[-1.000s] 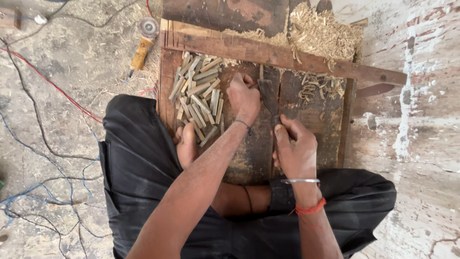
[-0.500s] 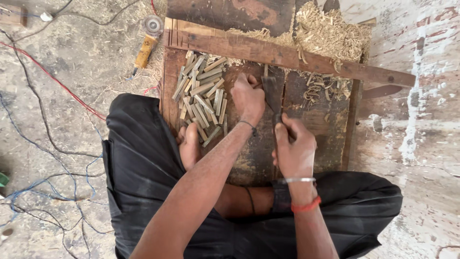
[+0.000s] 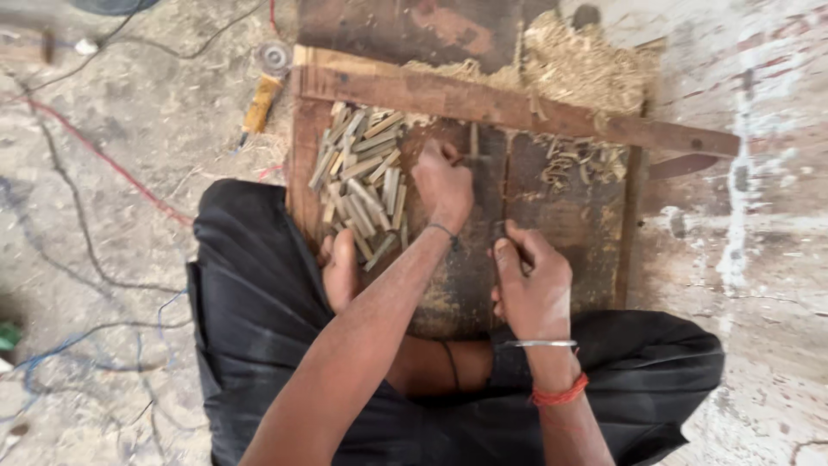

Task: The person sits cross-legged on the floor at a low wooden bench and whittles small wooden sticks with a knife, shaving thin curls off each piece. Finished sticks are added to a growing pile of carved pieces on the bench, and the person picks up new uncarved sticks one at a time to shape them.

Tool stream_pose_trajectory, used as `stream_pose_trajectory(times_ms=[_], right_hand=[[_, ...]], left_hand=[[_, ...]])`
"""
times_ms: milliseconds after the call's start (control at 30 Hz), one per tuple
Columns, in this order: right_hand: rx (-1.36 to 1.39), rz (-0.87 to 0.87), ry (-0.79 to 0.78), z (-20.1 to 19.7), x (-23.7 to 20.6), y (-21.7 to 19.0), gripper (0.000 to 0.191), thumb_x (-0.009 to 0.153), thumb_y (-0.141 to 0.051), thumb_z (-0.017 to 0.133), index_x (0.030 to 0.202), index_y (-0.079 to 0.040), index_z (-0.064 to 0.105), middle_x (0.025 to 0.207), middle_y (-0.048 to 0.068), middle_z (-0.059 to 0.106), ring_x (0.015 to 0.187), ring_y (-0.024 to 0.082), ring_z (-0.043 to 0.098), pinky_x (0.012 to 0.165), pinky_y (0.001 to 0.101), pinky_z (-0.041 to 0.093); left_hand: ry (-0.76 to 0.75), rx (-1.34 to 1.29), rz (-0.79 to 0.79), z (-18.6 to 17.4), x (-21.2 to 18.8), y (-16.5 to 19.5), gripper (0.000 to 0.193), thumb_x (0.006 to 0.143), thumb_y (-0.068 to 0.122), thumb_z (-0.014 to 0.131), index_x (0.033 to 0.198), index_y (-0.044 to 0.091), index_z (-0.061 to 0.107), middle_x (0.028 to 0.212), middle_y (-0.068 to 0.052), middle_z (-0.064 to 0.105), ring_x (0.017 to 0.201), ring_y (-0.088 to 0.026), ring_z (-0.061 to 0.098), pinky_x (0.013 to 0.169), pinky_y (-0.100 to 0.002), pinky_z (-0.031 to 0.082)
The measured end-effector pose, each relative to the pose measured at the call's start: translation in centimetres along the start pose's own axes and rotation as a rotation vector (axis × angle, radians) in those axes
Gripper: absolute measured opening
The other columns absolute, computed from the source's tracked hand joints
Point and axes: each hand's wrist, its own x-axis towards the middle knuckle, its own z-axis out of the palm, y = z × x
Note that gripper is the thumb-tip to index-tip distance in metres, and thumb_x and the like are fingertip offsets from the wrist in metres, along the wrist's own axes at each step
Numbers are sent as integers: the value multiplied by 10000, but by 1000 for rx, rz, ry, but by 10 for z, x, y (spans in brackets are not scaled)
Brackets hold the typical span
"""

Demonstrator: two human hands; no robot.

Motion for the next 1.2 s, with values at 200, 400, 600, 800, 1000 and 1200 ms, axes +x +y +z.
stream_pose_trajectory(times_ms=[200,400,600,800,1000,1200], right_hand=[[-22,-6,15,0,6,8,327,986,-105,611,1291,-5,671,793,77,687,433,76,527,345,267,422],[-307,-891,144,8,33,13,183,1149,-140,627,1255,9,629,1004,107,705,846,134,672,689,306,539],[-79,55,23,1,20,1,339,991,-134,619,1306,-18,671,717,112,664,429,108,537,360,297,415],[-21,1,-23,-10,7,2,339,986,-124,607,1291,12,662,783,63,704,441,82,533,351,270,413],[-56,-55,-32,-8,5,1,314,988,-130,598,1257,15,672,739,41,703,431,72,547,354,261,443],[-59,-18,38,10,29,-17,289,981,-116,610,1234,5,682,708,56,671,398,93,526,349,293,423]], left_hand=[[-26,10,-54,2,0,2,114,726,-87,601,814,-22,570,752,-213,675,760,-407,682,714,-493,514],[-65,33,-73,0,0,5,134,709,-89,589,799,11,594,802,-187,687,773,-372,696,715,-479,528],[-48,28,-166,-1,-5,9,140,723,-89,578,821,8,552,762,-210,661,773,-423,654,710,-519,491],[28,-19,9,2,-5,3,153,711,-102,587,821,-2,555,738,-223,642,753,-466,617,701,-546,455],[50,-15,5,3,-4,1,152,719,-81,606,836,11,572,767,-215,653,779,-460,649,694,-531,484],[-105,-141,-180,-4,-3,8,141,730,-57,593,833,15,527,765,-198,622,743,-406,694,645,-507,548]])
